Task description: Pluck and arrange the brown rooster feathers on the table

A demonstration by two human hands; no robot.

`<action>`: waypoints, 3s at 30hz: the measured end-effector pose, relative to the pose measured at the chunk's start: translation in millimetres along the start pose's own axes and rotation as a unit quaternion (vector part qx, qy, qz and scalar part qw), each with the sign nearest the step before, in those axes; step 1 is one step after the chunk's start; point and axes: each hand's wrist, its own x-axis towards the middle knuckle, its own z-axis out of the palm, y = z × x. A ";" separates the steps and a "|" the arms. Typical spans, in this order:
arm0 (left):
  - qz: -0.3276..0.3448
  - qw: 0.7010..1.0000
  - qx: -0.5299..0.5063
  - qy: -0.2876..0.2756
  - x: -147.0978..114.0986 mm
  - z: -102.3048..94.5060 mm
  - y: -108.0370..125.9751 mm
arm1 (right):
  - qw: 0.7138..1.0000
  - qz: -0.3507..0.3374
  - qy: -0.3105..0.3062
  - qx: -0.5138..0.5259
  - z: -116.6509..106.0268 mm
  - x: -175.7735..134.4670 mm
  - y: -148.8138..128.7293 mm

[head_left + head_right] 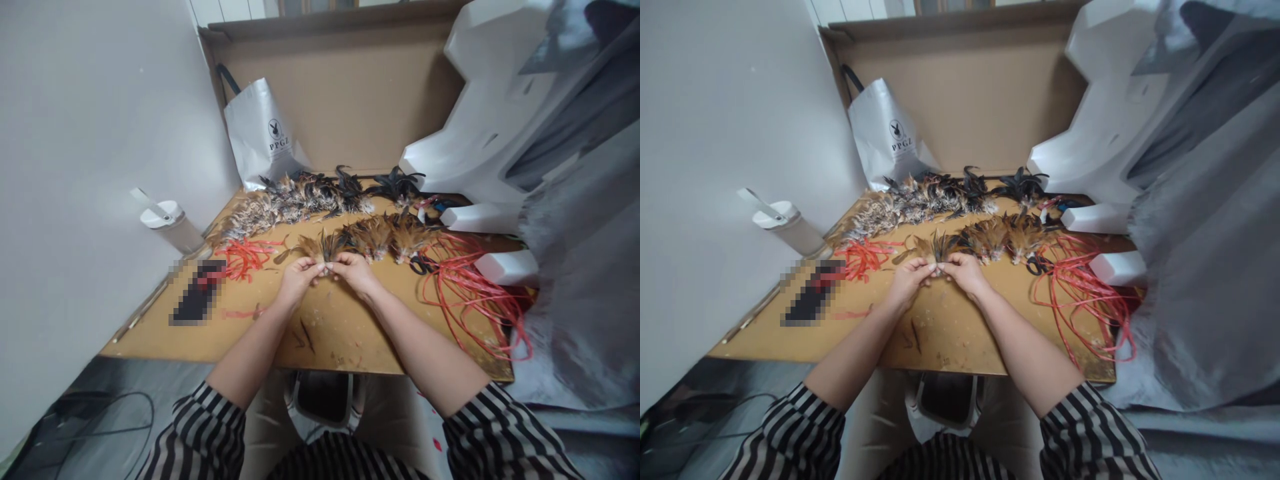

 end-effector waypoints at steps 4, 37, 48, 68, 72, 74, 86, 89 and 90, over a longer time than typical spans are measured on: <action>-0.018 0.999 0.033 -0.006 -0.7 0.7 0.8 | 1.000 -0.021 0.004 -0.020 -1.3 -0.7 -0.8; 0.023 0.993 0.118 -0.008 1.1 0.4 -8.2 | 0.945 -0.082 0.221 -0.225 -122.2 -13.7 -48.3; 0.011 0.989 0.145 -0.023 1.7 -2.7 -9.9 | 0.864 -0.050 0.280 -0.416 -141.1 -3.2 -25.2; 0.042 0.995 0.083 0.034 4.3 -8.1 4.4 | 0.901 -0.142 0.273 -0.306 -124.9 -28.9 -46.6; 0.039 0.995 0.086 0.025 6.9 -10.4 0.9 | 0.883 -0.114 0.192 -0.412 -124.7 -42.8 -35.5; 0.037 0.995 0.086 0.024 9.2 -12.4 -1.3 | 0.853 -0.131 0.166 -0.477 -120.4 -50.0 -34.0; 0.046 0.993 0.104 0.025 10.3 -15.9 -4.3 | 0.613 -0.074 -0.005 -0.786 -91.5 -38.8 -31.6; 0.046 0.992 0.112 0.027 8.3 -14.6 -1.1 | 0.613 -0.062 -0.008 -0.788 -95.1 -31.3 -32.5; 0.047 0.992 0.115 0.028 7.9 -14.4 -0.3 | 0.619 -0.063 -0.008 -0.783 -96.7 -30.3 -32.5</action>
